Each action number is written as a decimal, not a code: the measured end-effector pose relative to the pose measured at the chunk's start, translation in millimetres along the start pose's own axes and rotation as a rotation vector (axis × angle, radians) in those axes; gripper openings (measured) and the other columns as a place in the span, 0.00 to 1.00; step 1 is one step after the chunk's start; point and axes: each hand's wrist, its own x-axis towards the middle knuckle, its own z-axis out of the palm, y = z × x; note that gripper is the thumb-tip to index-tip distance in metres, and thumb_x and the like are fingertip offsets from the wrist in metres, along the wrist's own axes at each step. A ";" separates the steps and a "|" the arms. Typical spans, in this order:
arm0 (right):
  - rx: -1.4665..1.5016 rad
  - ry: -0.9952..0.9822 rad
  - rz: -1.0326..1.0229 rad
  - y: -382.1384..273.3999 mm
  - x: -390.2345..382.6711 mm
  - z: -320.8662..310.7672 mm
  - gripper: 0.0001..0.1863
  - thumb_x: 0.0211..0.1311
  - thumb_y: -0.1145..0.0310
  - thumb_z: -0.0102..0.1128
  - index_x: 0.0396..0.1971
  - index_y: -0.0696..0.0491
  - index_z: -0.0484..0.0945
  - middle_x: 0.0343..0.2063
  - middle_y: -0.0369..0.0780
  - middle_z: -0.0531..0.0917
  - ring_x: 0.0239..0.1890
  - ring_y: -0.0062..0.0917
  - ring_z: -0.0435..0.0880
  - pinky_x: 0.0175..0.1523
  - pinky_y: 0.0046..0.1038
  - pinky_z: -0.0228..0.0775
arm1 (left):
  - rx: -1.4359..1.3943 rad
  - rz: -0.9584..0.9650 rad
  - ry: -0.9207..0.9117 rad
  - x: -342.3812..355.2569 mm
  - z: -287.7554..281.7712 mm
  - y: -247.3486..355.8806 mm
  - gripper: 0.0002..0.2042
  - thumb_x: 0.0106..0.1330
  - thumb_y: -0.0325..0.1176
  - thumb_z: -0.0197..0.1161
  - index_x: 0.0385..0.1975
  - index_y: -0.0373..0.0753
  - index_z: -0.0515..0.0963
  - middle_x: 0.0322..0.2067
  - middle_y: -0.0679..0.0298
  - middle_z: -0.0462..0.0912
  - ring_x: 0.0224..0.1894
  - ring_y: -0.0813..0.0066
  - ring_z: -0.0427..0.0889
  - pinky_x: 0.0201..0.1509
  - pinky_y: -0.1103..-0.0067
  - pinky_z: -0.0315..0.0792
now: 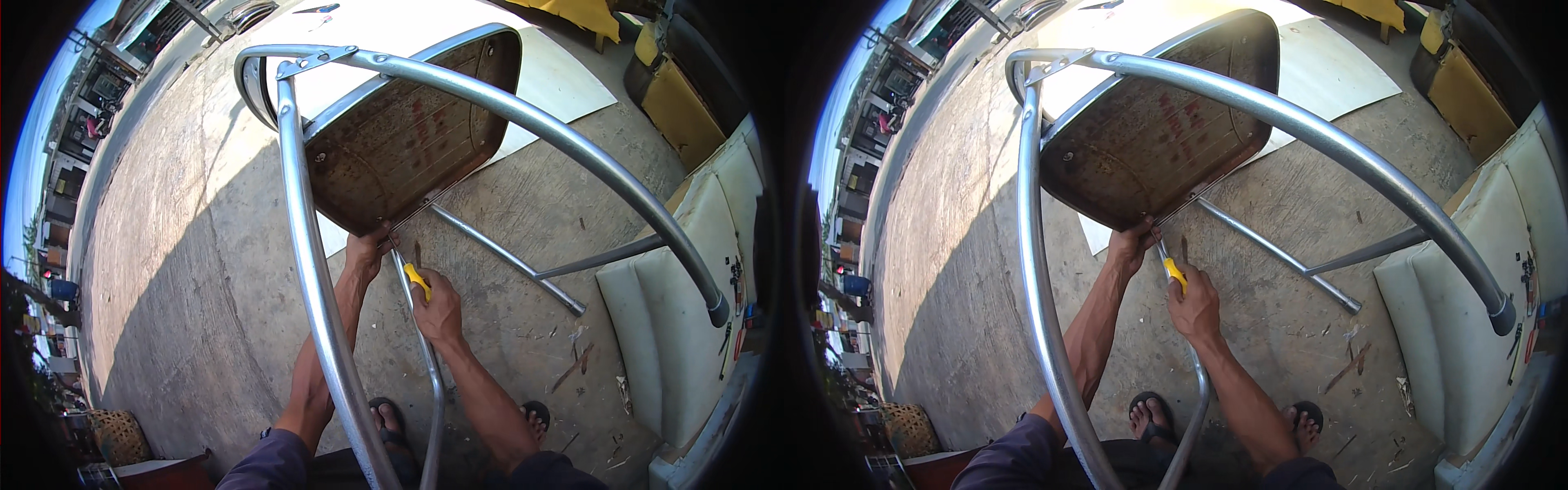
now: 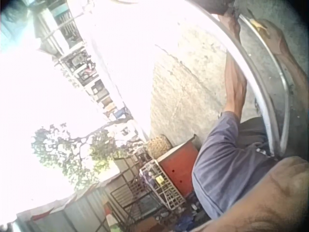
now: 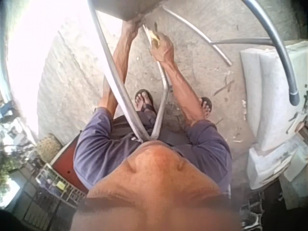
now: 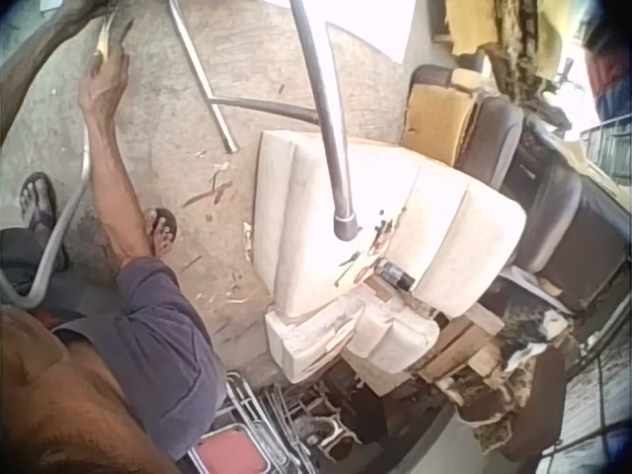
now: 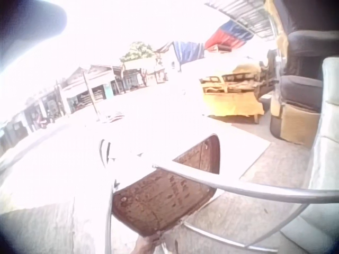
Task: The person repairs a metal chair by using a screwdriver to tighten screws on the underside of the wooden seat and then presses the seat firmly into the frame.
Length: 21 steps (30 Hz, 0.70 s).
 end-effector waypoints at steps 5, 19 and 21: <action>0.941 -0.271 0.822 2.1 12.2 -12.1 0.20 0.67 0.66 0.56 0.56 0.57 0.69 0.30 0.46 0.78 0.26 0.36 0.80 0.30 0.34 0.71 | 0.025 0.005 0.000 0.0 -2.8 -1.3 0.14 0.63 0.22 0.65 0.47 0.37 0.72 0.39 0.62 0.76 0.34 0.67 0.81 0.37 0.69 0.83; 0.016 -0.009 0.027 12.2 7.9 -19.1 0.22 0.59 0.69 0.66 0.55 0.52 0.76 0.30 0.42 0.80 0.25 0.28 0.83 0.25 0.31 0.74 | 0.756 0.090 -0.099 1.8 0.0 19.7 0.22 0.63 0.45 0.69 0.48 0.34 0.77 0.45 0.57 0.82 0.46 0.67 0.82 0.45 0.73 0.77; -0.070 -0.187 0.147 -23.6 19.0 -23.8 0.21 0.58 0.71 0.63 0.53 0.55 0.78 0.31 0.46 0.81 0.31 0.40 0.85 0.35 0.39 0.78 | 0.842 0.406 -0.033 5.3 -27.4 27.8 0.23 0.64 0.43 0.68 0.51 0.32 0.77 0.48 0.56 0.82 0.49 0.65 0.81 0.53 0.73 0.74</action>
